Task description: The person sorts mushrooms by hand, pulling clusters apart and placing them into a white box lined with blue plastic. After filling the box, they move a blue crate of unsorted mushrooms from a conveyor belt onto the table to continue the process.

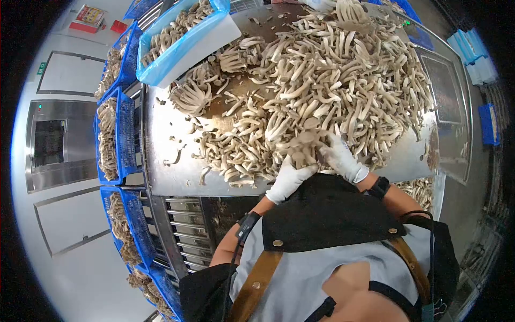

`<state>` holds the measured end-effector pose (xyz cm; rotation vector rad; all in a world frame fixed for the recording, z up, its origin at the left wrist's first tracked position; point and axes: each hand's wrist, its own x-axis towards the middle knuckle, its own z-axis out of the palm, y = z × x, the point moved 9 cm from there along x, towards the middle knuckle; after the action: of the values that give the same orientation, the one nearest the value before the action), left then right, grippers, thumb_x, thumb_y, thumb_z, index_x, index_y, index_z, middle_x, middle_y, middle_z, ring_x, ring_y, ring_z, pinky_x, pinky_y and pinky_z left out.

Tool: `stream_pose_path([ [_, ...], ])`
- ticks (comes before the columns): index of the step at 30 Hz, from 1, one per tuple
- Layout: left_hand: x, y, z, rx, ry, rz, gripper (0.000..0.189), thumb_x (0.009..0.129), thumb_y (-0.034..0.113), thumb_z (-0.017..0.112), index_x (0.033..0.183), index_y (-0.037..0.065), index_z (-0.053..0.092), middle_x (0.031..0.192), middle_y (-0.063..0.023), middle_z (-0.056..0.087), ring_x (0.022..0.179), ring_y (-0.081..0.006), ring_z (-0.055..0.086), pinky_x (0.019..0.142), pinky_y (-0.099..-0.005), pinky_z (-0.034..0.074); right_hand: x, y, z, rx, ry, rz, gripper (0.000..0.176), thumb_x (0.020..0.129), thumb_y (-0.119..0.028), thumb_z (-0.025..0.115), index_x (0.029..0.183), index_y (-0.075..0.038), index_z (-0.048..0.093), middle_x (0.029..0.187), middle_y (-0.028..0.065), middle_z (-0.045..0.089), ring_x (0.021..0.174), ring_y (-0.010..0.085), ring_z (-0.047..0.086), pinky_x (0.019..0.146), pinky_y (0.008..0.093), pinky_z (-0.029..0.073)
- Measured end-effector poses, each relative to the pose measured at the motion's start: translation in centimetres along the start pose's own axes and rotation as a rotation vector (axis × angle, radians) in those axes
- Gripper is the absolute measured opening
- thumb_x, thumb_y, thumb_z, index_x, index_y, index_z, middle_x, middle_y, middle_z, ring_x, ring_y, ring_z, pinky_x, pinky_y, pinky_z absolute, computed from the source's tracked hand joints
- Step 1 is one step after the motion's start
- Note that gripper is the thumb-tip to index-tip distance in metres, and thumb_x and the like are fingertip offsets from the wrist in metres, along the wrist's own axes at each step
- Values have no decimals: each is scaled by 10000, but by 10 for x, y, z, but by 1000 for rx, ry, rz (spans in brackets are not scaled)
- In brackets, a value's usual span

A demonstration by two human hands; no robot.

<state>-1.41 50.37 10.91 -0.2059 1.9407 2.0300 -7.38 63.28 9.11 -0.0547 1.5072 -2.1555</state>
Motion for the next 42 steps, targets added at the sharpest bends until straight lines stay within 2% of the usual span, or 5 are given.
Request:
stream_pose_path([
  [6, 1, -1, 1, -334, -114, -153, 379, 839, 116, 688, 1169, 34, 522, 1037, -54, 619, 890, -155, 609, 754, -293, 505, -21, -10, 26, -37, -116, 408, 512, 916, -140, 649, 1350, -29, 403, 895, 54, 599, 698, 108, 593, 587, 253, 499],
  [17, 12, -39, -30, -404, 142, -161, 284, 834, 81, 622, 1086, 7, 515, 902, -61, 602, 738, -158, 575, 602, -277, 479, -5, -10, 2, -220, 70, -5, 876, 849, -23, 664, 1513, -111, 101, 1196, 141, 554, 623, 188, 611, 556, 283, 525],
  [30, 1, 33, 30, -339, -242, -53, 432, 850, 80, 623, 1241, -22, 468, 937, -85, 622, 689, -127, 587, 587, -229, 485, -1, -5, 18, 42, -102, 49, 972, 798, 44, 685, 1540, -110, 76, 1454, 120, 305, 1151, 201, 477, 881, 280, 500],
  [38, 18, -6, -21, -369, 149, -162, 467, 892, 83, 533, 1334, -2, 407, 856, -72, 578, 579, -160, 550, 484, -260, 449, 15, -17, 9, -215, 7, 16, 1046, 738, 15, 723, 1538, -140, 66, 1499, 188, 265, 1254, 244, 415, 950, 317, 453],
  [42, 19, -20, 2, 185, -244, -75, 649, 883, 126, 576, 1445, -21, 288, 1283, -201, 517, 1098, -223, 568, 857, -304, 496, 38, 13, -12, -363, 16, -17, 1124, 787, 7, 717, 1533, -264, -79, 1395, 254, 364, 1057, 224, 582, 726, 299, 562],
])
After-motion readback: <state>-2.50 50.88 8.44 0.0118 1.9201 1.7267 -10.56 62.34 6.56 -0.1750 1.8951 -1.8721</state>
